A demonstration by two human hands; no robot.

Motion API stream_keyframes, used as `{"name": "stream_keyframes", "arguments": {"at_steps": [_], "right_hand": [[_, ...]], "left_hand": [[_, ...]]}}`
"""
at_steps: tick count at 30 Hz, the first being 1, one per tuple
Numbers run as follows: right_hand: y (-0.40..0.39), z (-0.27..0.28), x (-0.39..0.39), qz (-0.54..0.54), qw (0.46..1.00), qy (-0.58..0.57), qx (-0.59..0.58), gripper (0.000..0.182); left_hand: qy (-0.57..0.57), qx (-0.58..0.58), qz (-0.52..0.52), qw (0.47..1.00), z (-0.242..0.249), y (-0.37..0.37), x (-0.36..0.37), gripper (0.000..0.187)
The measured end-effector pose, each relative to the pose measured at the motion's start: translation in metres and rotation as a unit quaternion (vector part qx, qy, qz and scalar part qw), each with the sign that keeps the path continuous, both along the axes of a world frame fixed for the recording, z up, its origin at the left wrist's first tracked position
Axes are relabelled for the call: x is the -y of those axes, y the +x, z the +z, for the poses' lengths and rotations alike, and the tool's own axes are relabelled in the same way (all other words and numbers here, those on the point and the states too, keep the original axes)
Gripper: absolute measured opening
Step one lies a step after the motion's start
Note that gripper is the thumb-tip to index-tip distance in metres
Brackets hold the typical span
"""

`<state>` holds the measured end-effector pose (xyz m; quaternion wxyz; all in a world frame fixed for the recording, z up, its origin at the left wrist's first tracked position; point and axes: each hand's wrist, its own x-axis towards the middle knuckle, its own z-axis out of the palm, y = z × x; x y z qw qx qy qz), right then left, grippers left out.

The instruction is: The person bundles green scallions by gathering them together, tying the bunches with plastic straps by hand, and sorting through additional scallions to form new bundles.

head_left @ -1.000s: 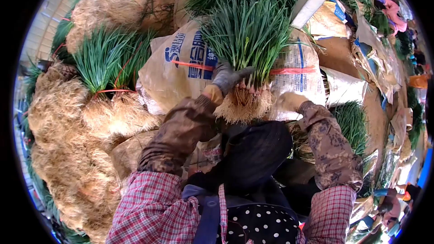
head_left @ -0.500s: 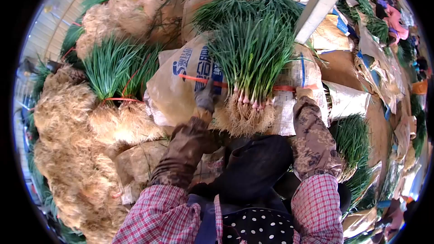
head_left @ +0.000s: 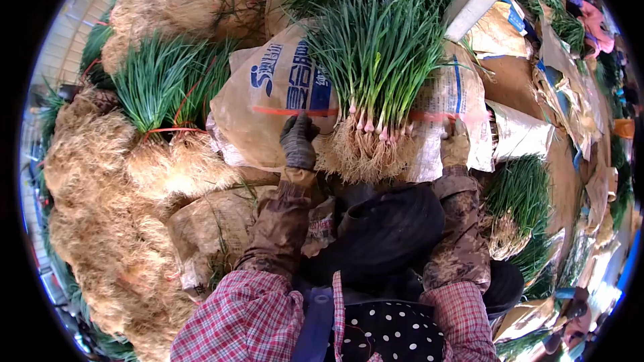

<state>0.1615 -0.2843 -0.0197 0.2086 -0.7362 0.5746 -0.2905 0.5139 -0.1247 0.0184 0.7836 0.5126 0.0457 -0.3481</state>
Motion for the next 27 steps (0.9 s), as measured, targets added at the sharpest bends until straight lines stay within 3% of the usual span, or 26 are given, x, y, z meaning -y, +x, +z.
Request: {"name": "stream_keyframes", "arguments": {"at_steps": [1, 2, 3, 4, 5, 7, 8, 10, 12, 14, 15, 16, 18, 19, 20, 21, 22, 23, 25, 27], "right_hand": [[0.005, 0.005, 0.004, 0.02, 0.964, 0.104, 0.244, 0.03], [0.012, 0.009, 0.01, 0.041, 0.859, 0.199, 0.47, 0.029], [0.023, 0.013, 0.013, 0.063, 0.692, 0.278, 0.664, 0.027], [0.047, 0.045, 0.008, 0.135, 0.819, 0.192, 0.524, 0.018], [0.072, 0.079, 0.003, 0.174, 0.907, 0.074, 0.375, 0.01], [0.1, 0.115, -0.006, 0.188, 0.966, 0.06, 0.166, 0.005], [0.107, 0.118, -0.01, 0.201, 0.953, 0.105, 0.203, 0.008], [0.121, 0.123, -0.018, 0.213, 0.917, 0.196, 0.275, 0.019], [0.13, 0.139, -0.027, 0.266, 0.884, 0.208, 0.324, 0.011], [0.133, 0.131, -0.033, 0.275, 0.811, 0.307, 0.415, 0.007], [0.139, 0.143, -0.043, 0.286, 0.81, 0.257, 0.443, 0.007], [0.133, 0.122, -0.041, 0.219, 0.797, 0.327, 0.459, 0.005], [0.128, 0.089, -0.035, 0.174, 0.892, 0.196, 0.367, 0.011], [0.126, 0.102, -0.036, 0.158, 0.942, 0.078, 0.287, 0.012], [0.128, 0.105, -0.037, 0.104, 0.886, 0.236, 0.384, 0.016], [0.126, 0.094, -0.036, 0.136, 0.866, 0.198, 0.439, 0.021], [0.125, 0.109, -0.041, 0.13, 0.822, 0.246, 0.497, 0.028], [0.126, 0.09, -0.036, 0.162, 0.809, 0.191, 0.532, 0.032], [0.121, 0.102, -0.039, 0.143, 0.771, 0.269, 0.559, 0.03], [0.123, 0.098, -0.037, 0.148, 0.774, 0.232, 0.571, 0.026]], "left_hand": [[-0.034, 0.045, -0.023, 0.998, 0.007, 0.002, -0.003, 0.011], [-0.034, 0.081, -0.041, 0.995, 0.017, -0.002, -0.001, 0.01], [-0.036, 0.118, -0.058, 0.991, 0.031, -0.005, 0.001, 0.009], [-0.04, 0.157, -0.073, 0.984, 0.043, -0.006, 0.005, 0.008], [-0.047, 0.233, -0.111, 0.965, 0.053, -0.008, 0.011, 0.008], [-0.054, 0.379, -0.182, 0.906, 0.07, -0.015, 0.021, 0.009], [-0.056, 0.448, -0.217, 0.865, 0.078, -0.019, 0.027, 0.01], [-0.066, 0.487, -0.252, 0.834, 0.086, -0.028, 0.042, 0.013], [-0.086, 0.544, -0.279, 0.787, 0.085, -0.03, 0.057, 0.014], [-0.078, 0.568, -0.3, 0.762, 0.089, -0.038, 0.061, 0.014], [-0.076, 0.582, -0.309, 0.749, 0.097, -0.042, 0.064, 0.014], [-0.081, 0.593, -0.322, 0.733, 0.101, -0.047, 0.068, 0.014], [-0.092, 0.638, -0.308, 0.699, 0.096, -0.049, 0.076, 0.013], [-0.108, 0.677, -0.278, 0.673, 0.095, -0.051, 0.081, 0.013], [-0.089, 0.698, -0.289, 0.65, 0.096, -0.051, 0.083, 0.014], [-0.067, 0.719, -0.295, 0.626, 0.097, -0.049, 0.083, 0.014], [-0.055, 0.743, -0.307, 0.593, 0.103, -0.047, 0.084, 0.014], [-0.039, 0.767, -0.314, 0.559, 0.106, -0.045, 0.085, 0.014], [-0.059, 0.741, -0.323, 0.586, 0.099, -0.044, 0.084, 0.014], [-0.059, 0.726, -0.327, 0.602, 0.099, -0.045, 0.08, 0.013]]}}
